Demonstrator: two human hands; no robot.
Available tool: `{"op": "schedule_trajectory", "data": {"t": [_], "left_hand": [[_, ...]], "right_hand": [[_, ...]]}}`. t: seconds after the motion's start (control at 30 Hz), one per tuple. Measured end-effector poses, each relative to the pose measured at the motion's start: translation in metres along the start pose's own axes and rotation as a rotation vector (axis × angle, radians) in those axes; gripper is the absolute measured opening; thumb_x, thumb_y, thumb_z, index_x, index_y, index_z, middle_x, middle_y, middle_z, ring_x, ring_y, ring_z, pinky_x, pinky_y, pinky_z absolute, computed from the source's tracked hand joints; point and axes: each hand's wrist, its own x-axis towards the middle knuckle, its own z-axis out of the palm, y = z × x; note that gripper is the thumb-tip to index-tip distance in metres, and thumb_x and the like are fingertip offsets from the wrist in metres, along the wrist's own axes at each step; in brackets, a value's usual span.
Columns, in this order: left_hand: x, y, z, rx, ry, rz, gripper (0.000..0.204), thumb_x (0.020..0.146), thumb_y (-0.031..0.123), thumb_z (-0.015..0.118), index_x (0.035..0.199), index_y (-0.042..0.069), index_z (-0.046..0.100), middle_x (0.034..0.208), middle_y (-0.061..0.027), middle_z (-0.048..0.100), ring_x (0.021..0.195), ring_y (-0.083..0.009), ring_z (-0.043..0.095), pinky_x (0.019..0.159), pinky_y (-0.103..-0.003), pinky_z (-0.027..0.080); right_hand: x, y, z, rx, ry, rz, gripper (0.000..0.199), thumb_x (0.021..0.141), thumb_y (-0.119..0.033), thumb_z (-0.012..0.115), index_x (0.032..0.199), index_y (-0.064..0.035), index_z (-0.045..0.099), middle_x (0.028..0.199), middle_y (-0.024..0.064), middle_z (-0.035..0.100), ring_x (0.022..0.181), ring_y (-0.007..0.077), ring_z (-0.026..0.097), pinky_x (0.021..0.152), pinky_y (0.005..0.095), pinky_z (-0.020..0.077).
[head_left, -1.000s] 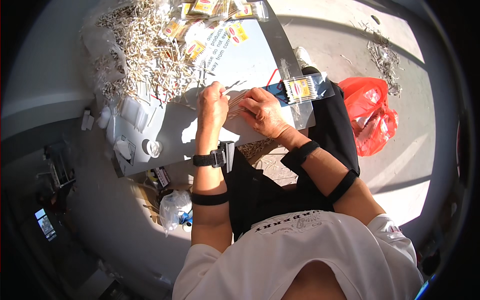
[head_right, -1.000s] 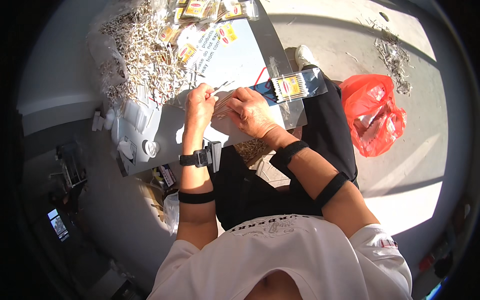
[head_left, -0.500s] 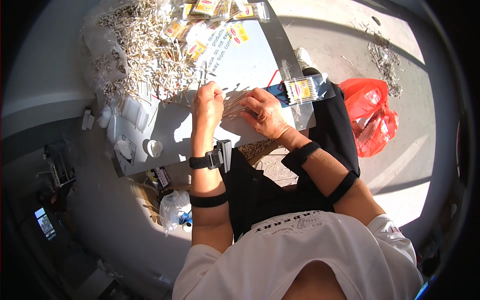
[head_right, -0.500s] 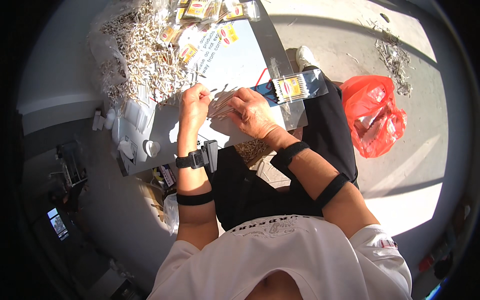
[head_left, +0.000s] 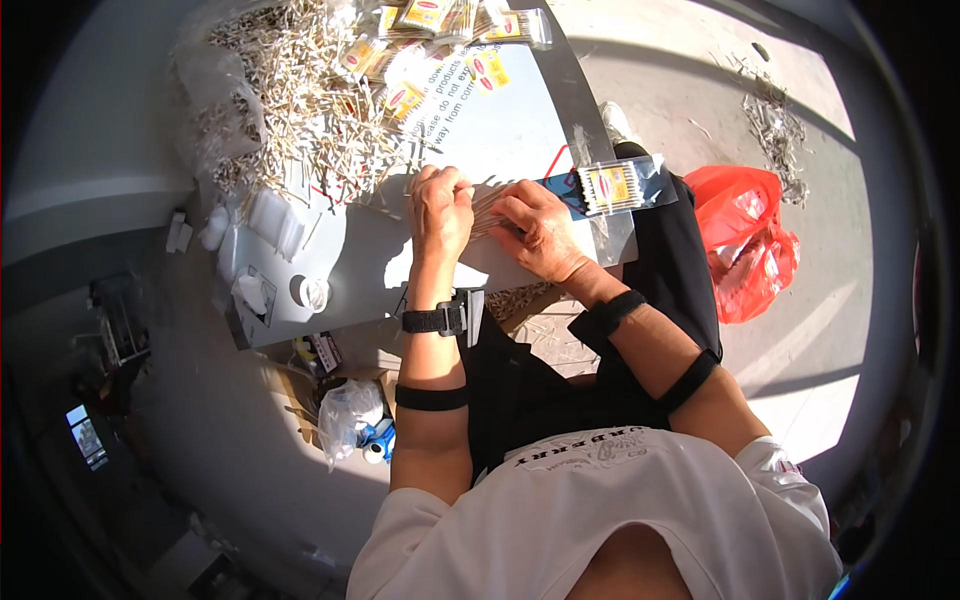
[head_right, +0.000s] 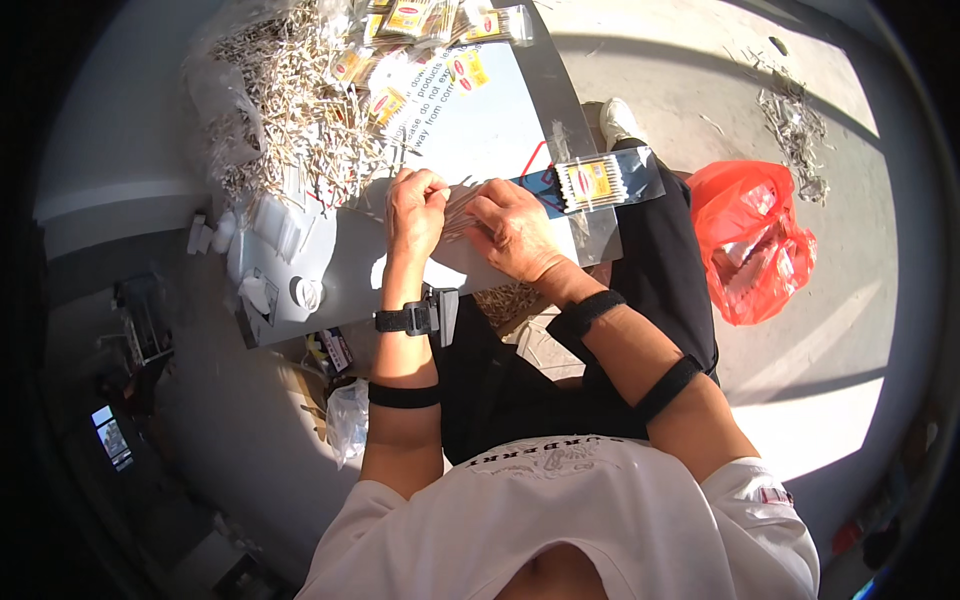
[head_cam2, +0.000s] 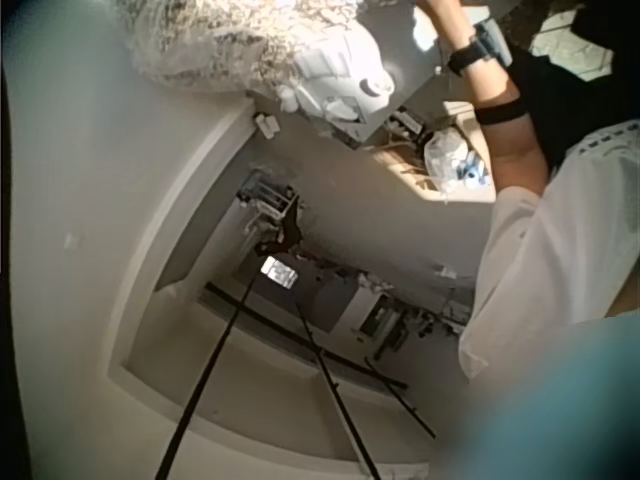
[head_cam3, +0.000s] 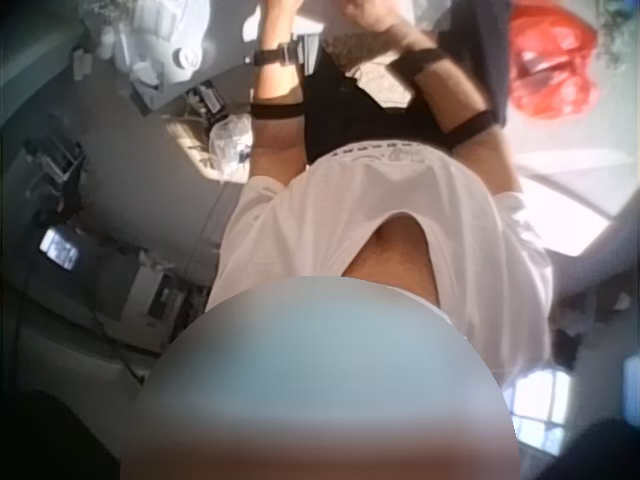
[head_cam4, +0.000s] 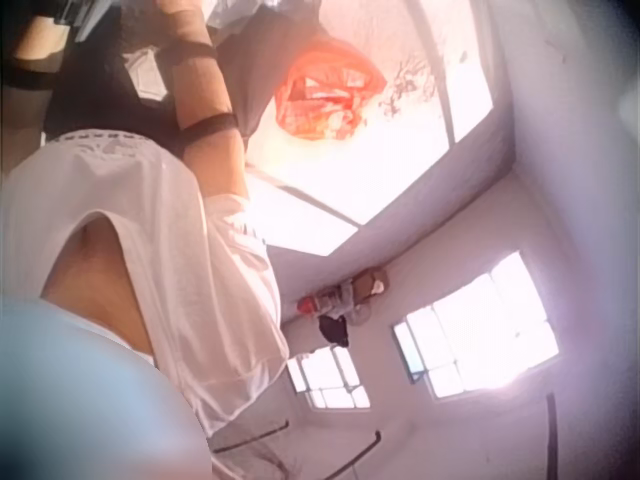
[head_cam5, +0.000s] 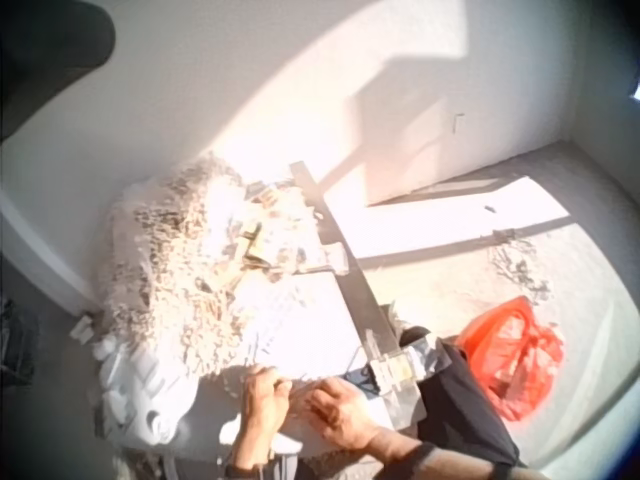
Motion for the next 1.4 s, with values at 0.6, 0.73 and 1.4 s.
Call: {"op": "schedule_trajectory", "data": {"t": [0.6, 0.73, 1.4], "left_hand": [[0.013, -0.027, -0.011, 0.196, 0.185, -0.381, 0.015, 0.075, 0.017, 0.070, 0.077, 0.004, 0.063, 0.077, -0.0157, 0.064, 0.078, -0.0358, 0.062, 0.070, -0.046, 0.048], [0.019, -0.023, -0.008, 0.245, 0.241, -0.367, 0.015, 0.075, 0.019, 0.070, 0.077, 0.005, 0.064, 0.077, -0.0154, 0.065, 0.078, -0.0360, 0.063, 0.068, -0.046, 0.049], [-0.001, -0.014, -0.023, 0.147, -0.054, -0.014, 0.025, 0.071, 0.001, 0.071, 0.094, 0.004, 0.061, 0.094, -0.0142, 0.057, 0.094, -0.0357, 0.056, 0.082, -0.044, 0.046]], "right_hand": [[0.002, -0.003, -0.001, -0.032, -0.028, -0.015, 0.019, 0.072, -0.010, 0.070, 0.089, -0.0033, 0.062, 0.092, 0.0112, 0.057, 0.087, 0.0320, 0.058, 0.078, 0.0406, 0.0492], [0.002, -0.002, -0.001, -0.038, -0.031, -0.018, 0.019, 0.072, -0.010, 0.070, 0.089, -0.0034, 0.062, 0.092, 0.0112, 0.057, 0.087, 0.0320, 0.058, 0.079, 0.0407, 0.0492], [-0.002, -0.002, -0.002, 0.112, 0.040, 0.061, 0.021, 0.074, 0.001, 0.069, 0.093, -0.0039, 0.063, 0.098, 0.0115, 0.057, 0.088, 0.0277, 0.061, 0.076, 0.0337, 0.0523]]}}
